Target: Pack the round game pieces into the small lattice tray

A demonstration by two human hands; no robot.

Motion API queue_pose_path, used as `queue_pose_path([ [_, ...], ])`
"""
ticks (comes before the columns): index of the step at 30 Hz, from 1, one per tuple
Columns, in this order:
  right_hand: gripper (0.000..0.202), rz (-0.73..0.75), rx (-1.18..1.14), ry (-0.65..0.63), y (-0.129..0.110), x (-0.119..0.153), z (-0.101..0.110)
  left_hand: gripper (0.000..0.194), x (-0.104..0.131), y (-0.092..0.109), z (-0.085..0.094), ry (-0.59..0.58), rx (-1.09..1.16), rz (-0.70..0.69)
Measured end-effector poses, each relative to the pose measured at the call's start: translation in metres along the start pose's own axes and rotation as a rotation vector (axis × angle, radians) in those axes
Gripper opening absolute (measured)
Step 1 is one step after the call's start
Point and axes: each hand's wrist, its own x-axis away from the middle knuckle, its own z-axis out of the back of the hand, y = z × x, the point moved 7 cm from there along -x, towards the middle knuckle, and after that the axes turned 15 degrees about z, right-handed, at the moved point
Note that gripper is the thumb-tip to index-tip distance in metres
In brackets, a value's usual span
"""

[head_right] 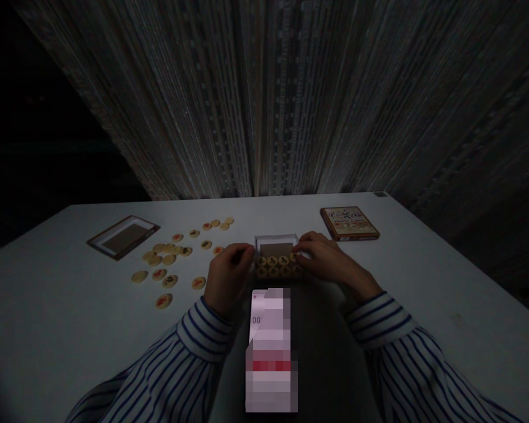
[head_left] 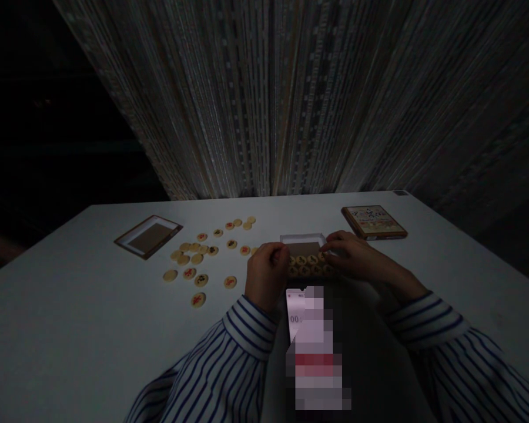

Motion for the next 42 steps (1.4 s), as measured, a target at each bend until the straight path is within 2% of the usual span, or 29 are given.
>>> queue_pose_path([
  [20, 0.023, -0.017, -0.009, -0.072, -0.0034, 0.0018, -0.0005, 0.015, 0.0010, 0.0034, 0.0016, 0.025, -0.052, -0.015],
  [42, 0.024, -0.036, -0.009, -0.086, -0.0042, 0.0022, -0.0006, 0.015, 0.0009, 0.0025, 0.0007, 0.024, -0.050, -0.044],
])
